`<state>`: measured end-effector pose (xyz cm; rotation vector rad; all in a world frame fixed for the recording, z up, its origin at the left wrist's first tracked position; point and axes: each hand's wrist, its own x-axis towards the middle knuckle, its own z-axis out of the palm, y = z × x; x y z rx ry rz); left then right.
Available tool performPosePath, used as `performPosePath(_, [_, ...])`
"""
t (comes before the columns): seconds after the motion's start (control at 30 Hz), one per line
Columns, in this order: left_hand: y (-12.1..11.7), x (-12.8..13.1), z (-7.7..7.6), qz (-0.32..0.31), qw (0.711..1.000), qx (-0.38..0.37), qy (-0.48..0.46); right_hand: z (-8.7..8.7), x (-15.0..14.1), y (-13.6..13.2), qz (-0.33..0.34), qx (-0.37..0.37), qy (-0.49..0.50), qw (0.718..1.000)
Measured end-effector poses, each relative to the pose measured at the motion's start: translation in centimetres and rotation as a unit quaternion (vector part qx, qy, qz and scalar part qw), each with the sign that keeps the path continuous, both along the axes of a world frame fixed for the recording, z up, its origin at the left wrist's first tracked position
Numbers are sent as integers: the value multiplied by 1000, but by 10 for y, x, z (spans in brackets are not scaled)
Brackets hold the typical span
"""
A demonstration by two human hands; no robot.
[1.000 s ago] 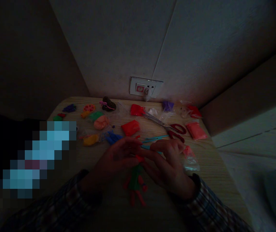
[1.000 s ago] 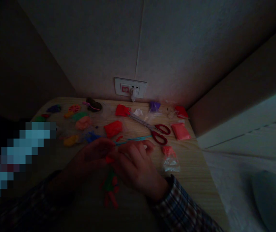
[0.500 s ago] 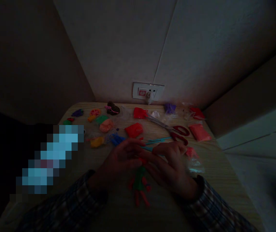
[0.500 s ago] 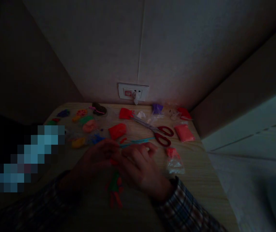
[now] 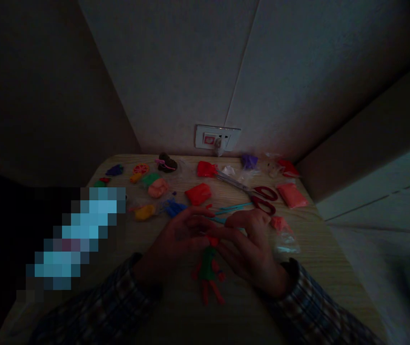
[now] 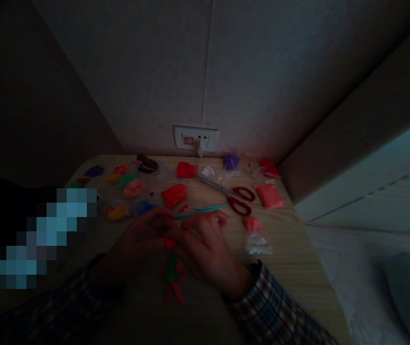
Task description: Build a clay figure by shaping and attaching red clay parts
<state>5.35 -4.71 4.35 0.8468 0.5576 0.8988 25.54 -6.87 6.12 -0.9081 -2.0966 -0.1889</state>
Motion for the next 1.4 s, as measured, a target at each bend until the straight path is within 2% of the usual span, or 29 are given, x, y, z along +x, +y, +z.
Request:
performPosePath(0.3, [1, -2, -14, -28, 998, 54, 11, -1, 2, 0, 8, -10, -4, 1000])
performPosePath(0.53, [2, -3, -20, -45, 996, 66, 45, -4, 4, 1, 31, -14, 4, 999])
performPosePath(0.97, [9, -13, -26, -57, 994, 85, 31, -10, -2, 1, 13, -10, 3, 1000])
performPosePath(1.4, [7, -13, -20, -51, 996, 68, 42, -6, -4, -1, 5, -15, 5, 1000])
